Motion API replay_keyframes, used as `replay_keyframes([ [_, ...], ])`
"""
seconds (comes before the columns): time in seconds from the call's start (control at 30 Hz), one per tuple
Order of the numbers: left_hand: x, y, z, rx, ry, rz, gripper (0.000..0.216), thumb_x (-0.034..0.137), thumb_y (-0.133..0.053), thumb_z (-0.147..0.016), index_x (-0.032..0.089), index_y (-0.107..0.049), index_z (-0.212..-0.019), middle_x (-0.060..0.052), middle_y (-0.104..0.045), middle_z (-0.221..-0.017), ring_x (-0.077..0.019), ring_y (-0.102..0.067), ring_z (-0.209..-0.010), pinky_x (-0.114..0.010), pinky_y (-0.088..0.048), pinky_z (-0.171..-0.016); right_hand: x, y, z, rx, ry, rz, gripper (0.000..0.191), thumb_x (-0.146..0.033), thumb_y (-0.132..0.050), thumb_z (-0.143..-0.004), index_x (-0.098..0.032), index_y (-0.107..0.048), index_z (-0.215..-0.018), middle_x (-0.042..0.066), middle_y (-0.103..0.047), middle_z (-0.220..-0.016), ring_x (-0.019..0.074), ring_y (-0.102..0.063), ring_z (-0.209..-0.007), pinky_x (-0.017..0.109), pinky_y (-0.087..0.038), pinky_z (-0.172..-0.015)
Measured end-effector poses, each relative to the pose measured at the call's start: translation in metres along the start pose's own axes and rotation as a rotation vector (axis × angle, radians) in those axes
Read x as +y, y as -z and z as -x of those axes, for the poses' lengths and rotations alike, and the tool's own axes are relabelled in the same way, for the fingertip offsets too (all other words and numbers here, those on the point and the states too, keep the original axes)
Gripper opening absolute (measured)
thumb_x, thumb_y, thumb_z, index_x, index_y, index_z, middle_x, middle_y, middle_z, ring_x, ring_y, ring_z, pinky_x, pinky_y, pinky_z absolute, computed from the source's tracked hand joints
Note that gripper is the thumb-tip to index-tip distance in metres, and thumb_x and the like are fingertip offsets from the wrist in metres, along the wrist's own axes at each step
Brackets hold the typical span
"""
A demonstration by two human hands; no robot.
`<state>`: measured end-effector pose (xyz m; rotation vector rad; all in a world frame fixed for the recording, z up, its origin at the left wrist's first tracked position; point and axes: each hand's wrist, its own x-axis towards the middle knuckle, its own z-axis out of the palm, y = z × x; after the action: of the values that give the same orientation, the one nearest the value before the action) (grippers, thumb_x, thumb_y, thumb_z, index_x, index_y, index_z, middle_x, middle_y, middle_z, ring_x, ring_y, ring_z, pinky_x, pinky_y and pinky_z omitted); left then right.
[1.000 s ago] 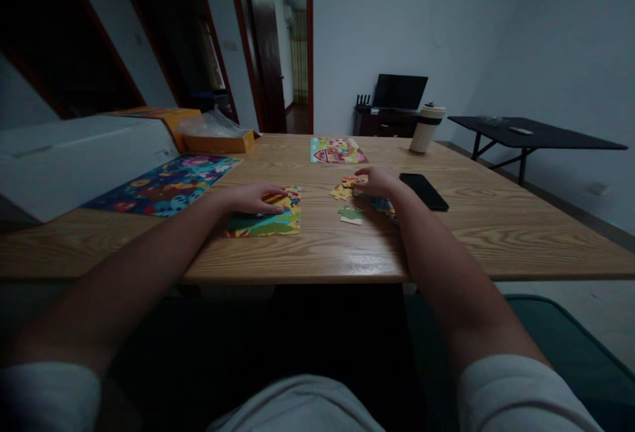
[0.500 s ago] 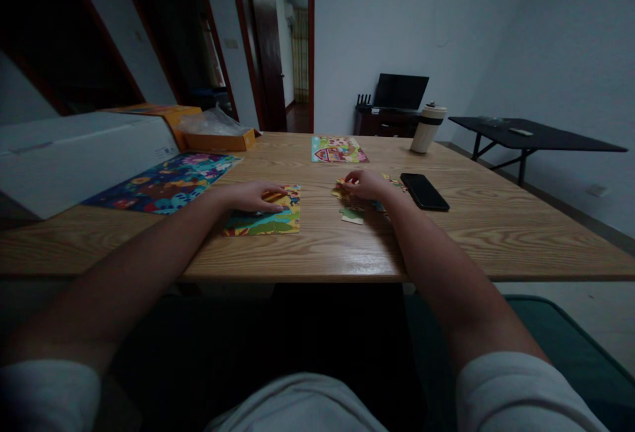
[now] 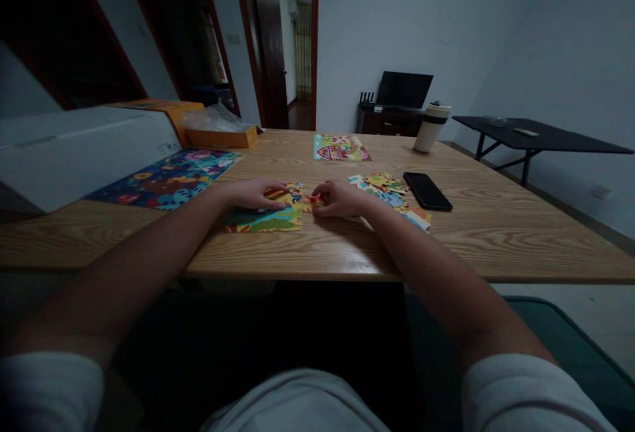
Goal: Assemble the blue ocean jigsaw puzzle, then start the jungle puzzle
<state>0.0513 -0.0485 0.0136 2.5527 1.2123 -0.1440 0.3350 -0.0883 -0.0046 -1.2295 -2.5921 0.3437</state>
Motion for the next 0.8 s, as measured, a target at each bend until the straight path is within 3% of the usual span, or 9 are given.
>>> replay_keyframes([
  [0.1, 0.002, 0.000, 0.001, 0.010, 0.004, 0.003, 0.082, 0.071, -0.055, -0.083, 0.024, -0.048, -0.150, -0.009, -0.046, -0.156, -0.0287, -0.046, -0.137, -0.036, -0.034, -0.111, 0.001, -0.003, 0.000, 0.025, -0.071, -0.038, 0.045, -0.042, -0.073, -0.078, -0.019, -0.068, -0.117, 0.009, -0.072, -0.099, 0.0225, -0.065, -0.083, 0.033, -0.050, -0.074],
  [0.23, -0.001, -0.001, -0.001, 0.015, 0.003, 0.003, 0.085, 0.074, -0.054, -0.082, 0.023, -0.048, -0.150, -0.010, -0.046, -0.155, -0.0283, -0.048, -0.135, -0.035, -0.035, -0.110, 0.008, -0.004, -0.001, 0.073, -0.075, -0.106, 0.047, -0.040, -0.075, -0.076, -0.020, -0.063, -0.117, 0.010, -0.071, -0.107, 0.0223, -0.065, -0.087, 0.034, -0.052, -0.076],
  [0.37, -0.006, -0.002, -0.003, 0.003, -0.011, 0.004, 0.084, 0.073, -0.054, -0.082, 0.025, -0.047, -0.151, -0.009, -0.046, -0.156, -0.0283, -0.049, -0.135, -0.035, -0.036, -0.109, 0.037, 0.012, 0.004, 0.286, -0.098, -0.139, 0.046, -0.045, -0.074, -0.077, -0.019, -0.061, -0.114, 0.011, -0.068, -0.108, 0.0236, -0.064, -0.093, 0.036, -0.053, -0.082],
  [0.5, -0.005, -0.001, -0.002, 0.005, -0.008, 0.005, 0.083, 0.072, -0.054, -0.082, 0.026, -0.047, -0.151, -0.009, -0.046, -0.156, -0.0295, -0.047, -0.136, -0.036, -0.035, -0.109, 0.081, 0.032, 0.018, 0.455, -0.369, -0.169, 0.052, -0.050, -0.072, -0.079, -0.017, -0.057, -0.117, 0.013, -0.068, -0.107, 0.0232, -0.065, -0.087, 0.036, -0.054, -0.074],
  [0.57, -0.003, 0.000, -0.001, 0.010, -0.002, 0.008, 0.083, 0.073, -0.055, -0.082, 0.026, -0.048, -0.150, -0.008, -0.045, -0.156, -0.0295, -0.047, -0.137, -0.035, -0.035, -0.110, 0.101, 0.036, 0.026, 0.413, -0.547, -0.131, 0.057, -0.050, -0.072, -0.079, -0.016, -0.056, -0.121, 0.015, -0.068, -0.110, 0.0232, -0.065, -0.082, 0.035, -0.054, -0.068],
  [0.67, -0.002, 0.000, 0.000, 0.009, -0.006, 0.010, 0.082, 0.072, -0.055, -0.082, 0.027, -0.048, -0.150, -0.007, -0.044, -0.157, -0.0276, -0.046, -0.138, -0.034, -0.033, -0.111, 0.120, 0.036, 0.032, 0.303, -0.709, 0.040, 0.059, -0.050, -0.074, -0.077, -0.015, -0.059, -0.121, 0.016, -0.070, -0.110, 0.0281, -0.067, -0.088, 0.037, -0.053, -0.072],
  [0.73, -0.002, 0.000, 0.000, 0.006, -0.014, 0.014, 0.081, 0.071, -0.055, -0.083, 0.028, -0.047, -0.151, -0.007, -0.044, -0.157, -0.0267, -0.046, -0.138, -0.034, -0.033, -0.111, 0.124, 0.034, 0.032, 0.255, -0.741, 0.158, 0.058, -0.050, -0.074, -0.077, -0.016, -0.062, -0.121, 0.017, -0.070, -0.112, 0.0323, -0.066, -0.098, 0.040, -0.053, -0.080],
  [0.8, -0.002, 0.001, 0.000, 0.002, -0.022, 0.017, 0.080, 0.070, -0.055, -0.084, 0.028, -0.046, -0.151, -0.008, -0.045, -0.157, -0.0270, -0.046, -0.138, -0.035, -0.033, -0.111, 0.120, 0.033, 0.030, 0.223, -0.675, 0.203, 0.056, -0.050, -0.072, -0.079, -0.017, -0.064, -0.122, 0.018, -0.069, -0.118, 0.0344, -0.064, -0.107, 0.043, -0.051, -0.088],
])
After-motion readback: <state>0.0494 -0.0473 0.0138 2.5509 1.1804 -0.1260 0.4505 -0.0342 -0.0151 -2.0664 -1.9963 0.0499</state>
